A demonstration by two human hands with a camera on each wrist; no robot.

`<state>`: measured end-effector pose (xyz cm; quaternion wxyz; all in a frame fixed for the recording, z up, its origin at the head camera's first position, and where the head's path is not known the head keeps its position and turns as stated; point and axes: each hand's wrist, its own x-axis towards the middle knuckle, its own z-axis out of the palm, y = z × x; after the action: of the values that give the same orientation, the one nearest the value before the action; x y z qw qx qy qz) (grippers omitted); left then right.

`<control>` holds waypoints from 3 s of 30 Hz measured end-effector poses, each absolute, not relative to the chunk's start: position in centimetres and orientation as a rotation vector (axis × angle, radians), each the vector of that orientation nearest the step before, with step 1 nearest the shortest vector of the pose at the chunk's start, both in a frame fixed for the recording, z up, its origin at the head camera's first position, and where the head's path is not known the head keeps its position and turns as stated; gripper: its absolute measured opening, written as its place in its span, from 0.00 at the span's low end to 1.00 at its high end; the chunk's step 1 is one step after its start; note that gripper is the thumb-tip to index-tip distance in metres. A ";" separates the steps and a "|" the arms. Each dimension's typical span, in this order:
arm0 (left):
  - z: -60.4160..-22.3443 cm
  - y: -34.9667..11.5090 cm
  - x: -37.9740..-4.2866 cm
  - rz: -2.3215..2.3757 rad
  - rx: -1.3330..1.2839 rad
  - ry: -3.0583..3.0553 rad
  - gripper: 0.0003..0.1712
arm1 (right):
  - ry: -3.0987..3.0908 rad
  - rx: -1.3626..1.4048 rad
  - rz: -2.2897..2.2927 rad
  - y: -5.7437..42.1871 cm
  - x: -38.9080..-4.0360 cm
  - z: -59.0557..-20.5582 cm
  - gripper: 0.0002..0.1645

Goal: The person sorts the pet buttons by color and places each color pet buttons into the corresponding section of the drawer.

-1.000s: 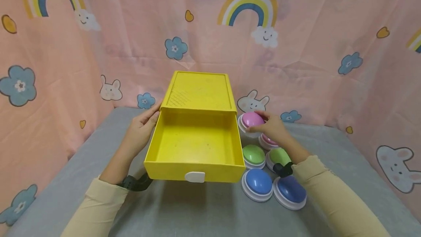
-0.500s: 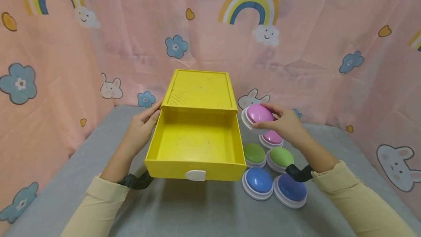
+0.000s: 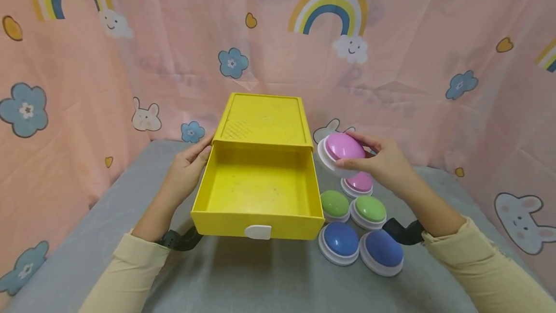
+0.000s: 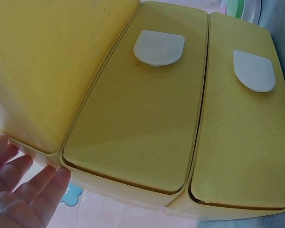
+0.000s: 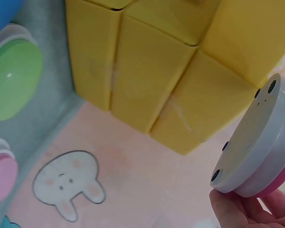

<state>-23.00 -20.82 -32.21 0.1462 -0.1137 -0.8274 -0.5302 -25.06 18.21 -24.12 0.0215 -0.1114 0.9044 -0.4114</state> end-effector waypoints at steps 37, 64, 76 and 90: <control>-32.3 -20.7 -22.8 -1.540 -0.339 -2.378 0.28 | 2.680 -0.671 -1.313 10.9 -22.4 -21.3 0.45; -32.1 -20.7 -22.8 -1.552 -0.322 -2.377 0.29 | 2.567 -0.809 -1.103 4.4 -21.7 -23.9 0.45; -32.0 -20.7 -22.7 -1.548 -0.313 -2.368 0.29 | 2.588 -0.856 -0.998 3.3 -21.4 -24.2 0.47; -31.9 -20.6 -22.8 -1.527 -0.312 -2.370 0.29 | 2.561 -0.837 -0.903 2.8 -21.4 -24.4 0.46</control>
<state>-22.84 -20.55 -31.92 0.1519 -0.1088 -0.8259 -0.5319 -21.36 2.83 -24.37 0.1496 -0.2912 0.8911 -0.3144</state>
